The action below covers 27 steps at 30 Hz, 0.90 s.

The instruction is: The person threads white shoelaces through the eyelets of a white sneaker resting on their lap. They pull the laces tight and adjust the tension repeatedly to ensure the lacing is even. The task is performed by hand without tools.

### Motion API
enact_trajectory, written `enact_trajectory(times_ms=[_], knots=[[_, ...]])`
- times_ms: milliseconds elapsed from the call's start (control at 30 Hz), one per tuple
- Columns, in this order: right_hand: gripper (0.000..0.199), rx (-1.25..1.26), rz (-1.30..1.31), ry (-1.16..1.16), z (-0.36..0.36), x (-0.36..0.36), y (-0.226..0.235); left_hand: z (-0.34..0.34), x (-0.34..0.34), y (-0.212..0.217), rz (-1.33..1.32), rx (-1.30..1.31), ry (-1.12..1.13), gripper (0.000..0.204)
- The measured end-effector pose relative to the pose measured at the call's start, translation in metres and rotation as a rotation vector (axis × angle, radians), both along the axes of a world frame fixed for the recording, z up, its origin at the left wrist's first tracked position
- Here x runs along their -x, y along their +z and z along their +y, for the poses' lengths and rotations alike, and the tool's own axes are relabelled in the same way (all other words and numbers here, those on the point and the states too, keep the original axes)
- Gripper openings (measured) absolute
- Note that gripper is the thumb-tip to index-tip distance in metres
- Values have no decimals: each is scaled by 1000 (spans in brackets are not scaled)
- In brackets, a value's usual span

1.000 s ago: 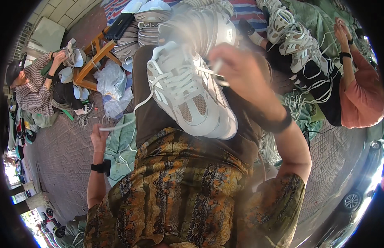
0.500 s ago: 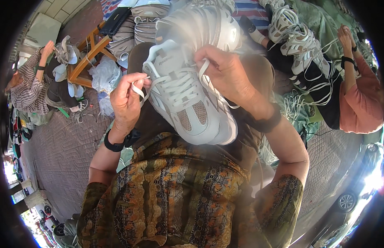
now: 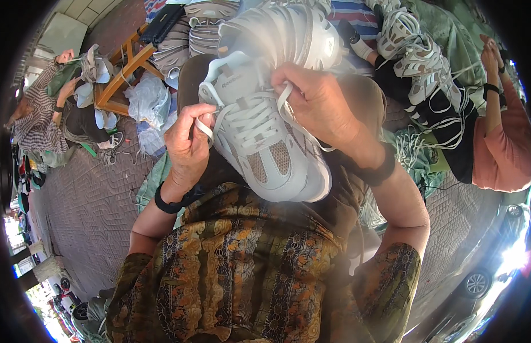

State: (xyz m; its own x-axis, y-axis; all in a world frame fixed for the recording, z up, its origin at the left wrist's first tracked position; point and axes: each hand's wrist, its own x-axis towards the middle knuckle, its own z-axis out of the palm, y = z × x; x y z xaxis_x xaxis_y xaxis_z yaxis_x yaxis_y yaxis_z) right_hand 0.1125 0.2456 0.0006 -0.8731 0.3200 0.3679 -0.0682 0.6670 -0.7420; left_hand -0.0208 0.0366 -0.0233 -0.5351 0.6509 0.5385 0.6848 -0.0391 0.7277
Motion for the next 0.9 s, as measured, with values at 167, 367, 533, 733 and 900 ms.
enact_trajectory(times_ms=[167, 367, 533, 733, 900], knots=[[13, -51, -95, 22, -2, -3, 8, 0, -1, 0, 68, -4, 41, 22], [21, -333, -34, 144, 5, 3, 26, 3, 3, 2, 80, -12, 62, 25], [16, -409, -101, 194, 4, 11, 34, 2, 0, 1, 114, 17, 22, 29], [20, -27, -290, 187, 15, 11, 33, 2, -4, -1, 79, 5, -3, 30], [14, 60, -256, 192, 14, 10, 29, 8, -7, -3, -42, -70, -1, 33]])
